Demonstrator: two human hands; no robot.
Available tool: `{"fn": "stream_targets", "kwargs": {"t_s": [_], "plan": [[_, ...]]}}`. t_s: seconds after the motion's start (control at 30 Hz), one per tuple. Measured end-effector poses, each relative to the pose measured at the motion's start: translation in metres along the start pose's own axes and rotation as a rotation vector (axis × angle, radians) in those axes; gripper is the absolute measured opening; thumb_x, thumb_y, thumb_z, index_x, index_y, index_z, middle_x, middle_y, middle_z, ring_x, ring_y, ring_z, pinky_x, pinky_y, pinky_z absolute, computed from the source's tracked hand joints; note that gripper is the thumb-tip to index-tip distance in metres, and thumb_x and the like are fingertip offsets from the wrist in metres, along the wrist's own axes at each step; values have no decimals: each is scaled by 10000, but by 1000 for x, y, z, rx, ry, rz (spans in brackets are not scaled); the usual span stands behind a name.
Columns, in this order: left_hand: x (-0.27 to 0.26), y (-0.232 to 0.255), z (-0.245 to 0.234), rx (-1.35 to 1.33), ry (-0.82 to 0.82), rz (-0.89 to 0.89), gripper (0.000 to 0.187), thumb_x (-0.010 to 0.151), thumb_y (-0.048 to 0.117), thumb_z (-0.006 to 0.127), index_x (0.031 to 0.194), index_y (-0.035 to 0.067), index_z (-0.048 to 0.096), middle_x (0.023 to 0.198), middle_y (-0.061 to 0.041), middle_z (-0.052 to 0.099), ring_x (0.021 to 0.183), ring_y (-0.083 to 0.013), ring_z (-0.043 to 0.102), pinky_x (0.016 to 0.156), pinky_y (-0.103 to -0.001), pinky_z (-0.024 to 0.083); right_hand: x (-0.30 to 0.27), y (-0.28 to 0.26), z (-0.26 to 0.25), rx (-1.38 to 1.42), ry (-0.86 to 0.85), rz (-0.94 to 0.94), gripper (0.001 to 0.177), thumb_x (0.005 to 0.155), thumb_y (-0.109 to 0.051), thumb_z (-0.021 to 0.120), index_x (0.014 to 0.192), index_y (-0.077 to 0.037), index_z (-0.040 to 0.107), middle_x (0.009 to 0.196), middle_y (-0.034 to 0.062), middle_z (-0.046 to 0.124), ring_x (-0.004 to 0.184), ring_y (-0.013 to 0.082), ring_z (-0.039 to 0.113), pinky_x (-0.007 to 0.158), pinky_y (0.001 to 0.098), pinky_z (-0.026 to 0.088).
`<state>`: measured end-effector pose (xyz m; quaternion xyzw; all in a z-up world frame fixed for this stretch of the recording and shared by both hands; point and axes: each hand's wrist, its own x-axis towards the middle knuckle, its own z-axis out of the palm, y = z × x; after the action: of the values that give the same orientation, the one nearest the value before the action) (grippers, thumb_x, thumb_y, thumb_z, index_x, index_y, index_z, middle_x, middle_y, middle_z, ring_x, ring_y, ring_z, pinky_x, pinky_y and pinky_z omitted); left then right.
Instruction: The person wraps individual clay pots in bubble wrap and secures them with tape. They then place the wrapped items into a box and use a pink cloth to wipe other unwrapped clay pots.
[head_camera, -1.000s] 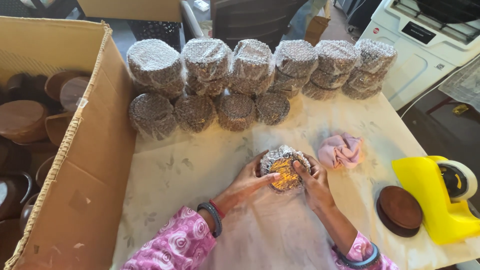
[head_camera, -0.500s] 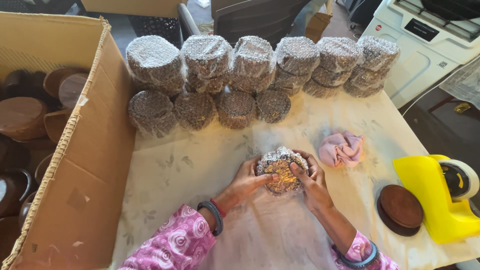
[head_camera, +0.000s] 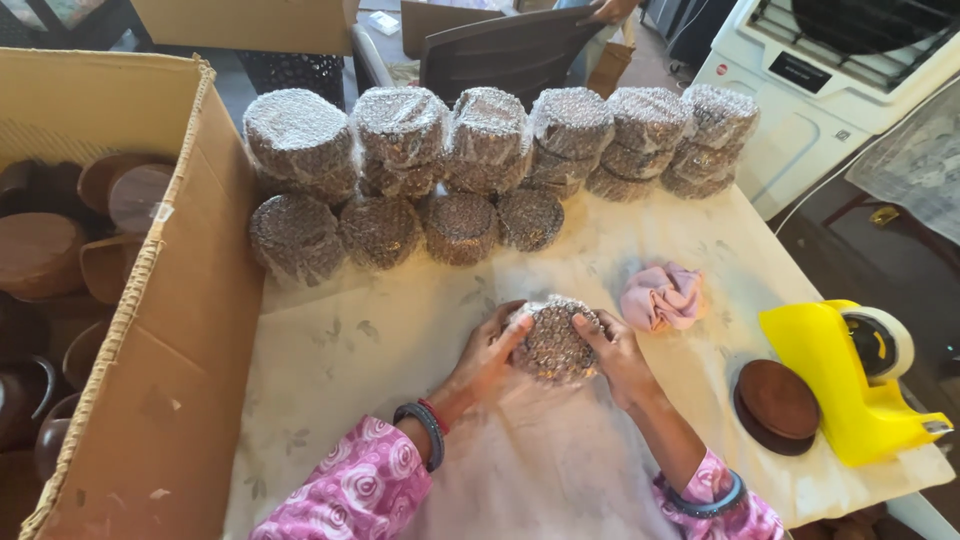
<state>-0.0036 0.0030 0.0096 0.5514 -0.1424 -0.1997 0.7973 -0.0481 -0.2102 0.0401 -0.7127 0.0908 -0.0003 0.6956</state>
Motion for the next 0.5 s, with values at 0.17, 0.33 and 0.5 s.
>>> {"fn": "stream_targets", "kwargs": {"t_s": [0.17,0.33,0.5], "plan": [[25,-44,-13,-88,84,-60,545,1009,424,535,1436,86,508,1085,-115,691,888,-169,707,744,-316,603,63,41,-64,135,126,-35,495,939,-419,744,1160,9,632,1046,76,693,902,157,658,775,337,551],[32,-67,-11,-72,58,-18,494,1011,330,592,1404,38,524,929,-112,720,775,-162,709,674,-290,585,115,-18,-88,-164,425,-67,526,973,-502,787,1145,-8,726,914,25,613,745,141,530,605,305,458],[30,-69,-5,66,0,36,453,1002,247,639,1377,8,551,864,-66,713,765,-116,693,687,-262,590,198,-16,-119,-1,404,-23,523,906,-456,793,1170,-20,673,1003,82,714,797,259,678,592,444,592]]}}
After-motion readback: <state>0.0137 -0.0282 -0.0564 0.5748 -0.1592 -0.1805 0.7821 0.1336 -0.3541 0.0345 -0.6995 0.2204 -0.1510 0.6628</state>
